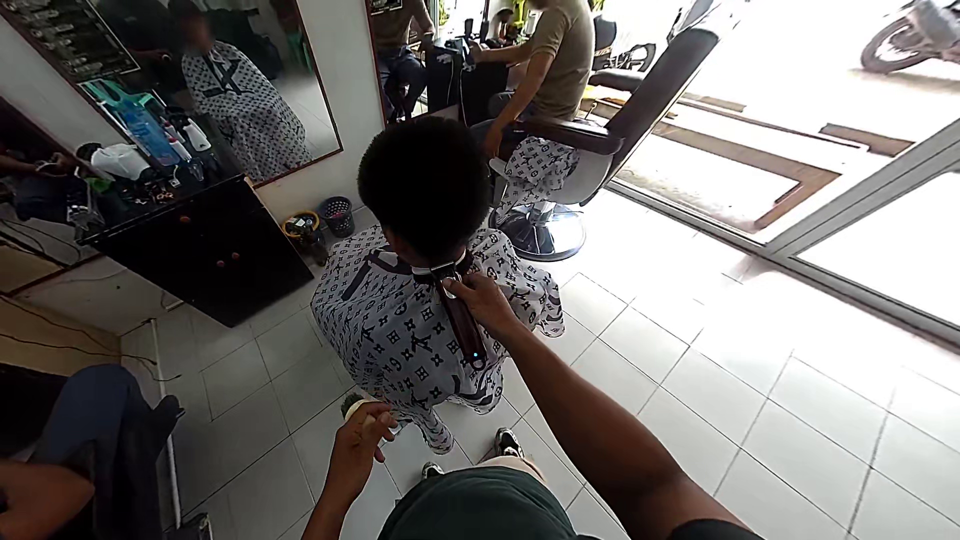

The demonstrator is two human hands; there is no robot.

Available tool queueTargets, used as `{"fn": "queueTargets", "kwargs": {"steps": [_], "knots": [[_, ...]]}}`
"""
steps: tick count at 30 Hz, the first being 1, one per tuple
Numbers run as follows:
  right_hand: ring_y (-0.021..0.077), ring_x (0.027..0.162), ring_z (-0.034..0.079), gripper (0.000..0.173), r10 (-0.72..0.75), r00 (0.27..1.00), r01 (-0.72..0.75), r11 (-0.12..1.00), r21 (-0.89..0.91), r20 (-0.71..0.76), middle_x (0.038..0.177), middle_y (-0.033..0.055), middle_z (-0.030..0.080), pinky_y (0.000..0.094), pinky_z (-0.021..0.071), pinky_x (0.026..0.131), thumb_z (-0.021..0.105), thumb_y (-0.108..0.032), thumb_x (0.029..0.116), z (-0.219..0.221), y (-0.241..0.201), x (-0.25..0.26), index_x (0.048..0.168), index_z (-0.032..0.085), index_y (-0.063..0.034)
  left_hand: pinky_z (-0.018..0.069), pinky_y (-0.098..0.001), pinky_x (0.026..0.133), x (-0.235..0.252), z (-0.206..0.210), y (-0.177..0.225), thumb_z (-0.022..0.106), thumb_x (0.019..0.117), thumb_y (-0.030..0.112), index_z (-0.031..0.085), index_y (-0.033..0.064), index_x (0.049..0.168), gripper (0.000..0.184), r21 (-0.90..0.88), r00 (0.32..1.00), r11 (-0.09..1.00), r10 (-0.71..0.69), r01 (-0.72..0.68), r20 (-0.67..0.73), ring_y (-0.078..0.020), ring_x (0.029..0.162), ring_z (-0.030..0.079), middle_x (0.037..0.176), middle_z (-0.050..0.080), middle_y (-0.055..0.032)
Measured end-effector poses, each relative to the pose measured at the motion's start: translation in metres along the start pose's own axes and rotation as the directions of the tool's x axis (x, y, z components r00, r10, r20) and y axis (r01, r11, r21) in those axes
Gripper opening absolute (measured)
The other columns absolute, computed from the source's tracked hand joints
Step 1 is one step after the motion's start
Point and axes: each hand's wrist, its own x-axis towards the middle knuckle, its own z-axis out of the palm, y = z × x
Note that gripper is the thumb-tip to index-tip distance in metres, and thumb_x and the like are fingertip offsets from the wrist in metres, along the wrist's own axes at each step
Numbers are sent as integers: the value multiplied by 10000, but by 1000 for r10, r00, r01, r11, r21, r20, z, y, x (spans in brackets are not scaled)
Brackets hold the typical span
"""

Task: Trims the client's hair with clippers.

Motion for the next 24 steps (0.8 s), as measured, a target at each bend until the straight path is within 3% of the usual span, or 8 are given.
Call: {"fn": "queueTargets", "kwargs": {"steps": [5,9,13,18,22,24], "knots": [[194,828,644,396,-47,999,47,999,-25,0,907,132,669,387,529,812,648,-355,1012,4,-3,0,1110,653,28,544,-194,532,1,6,3,543,1021,136,654,37,1152,198,37,1000,999,6,-7,30,-53,724,708,931,754,3],[184,762,633,411,-5,1000,5,1000,-12,-5,832,118,652,374,530,756,657,-384,1004,6,-2,-1,983,664,26,543,-189,530,-2,7,1,548,1022,133,659,41,1150,193,17,999,1000,20,-21,36,-54,727,710,931,758,1],[210,823,654,415,-58,998,57,998,-24,-15,904,138,675,403,539,809,679,-372,992,12,-6,-6,1100,651,28,543,-191,527,-5,4,-1,538,1027,120,657,39,1152,190,20,999,1000,9,-9,38,-58,730,714,929,761,-6],[215,753,643,460,9,1000,-9,1000,-20,-16,840,140,657,401,548,742,711,-427,960,15,-4,-1,987,656,29,544,-191,534,-8,0,-5,536,1027,111,658,37,1155,191,13,1000,1000,3,-3,25,-59,740,715,930,762,-9],[214,774,653,474,-53,998,51,996,-76,-27,876,139,681,409,547,772,720,-422,955,19,-9,-3,1076,658,33,544,-192,532,-9,-1,-6,544,1021,109,657,38,1151,186,5,1000,1000,-5,5,24,-60,740,715,932,760,-6],[217,746,648,483,-14,1000,13,998,-58,-8,855,145,665,400,554,741,717,-435,954,19,-6,-1,1023,654,39,545,-194,531,-9,-3,-6,549,1019,109,660,36,1150,186,0,1000,1000,-1,1,21,-62,741,715,934,761,-11]]}}
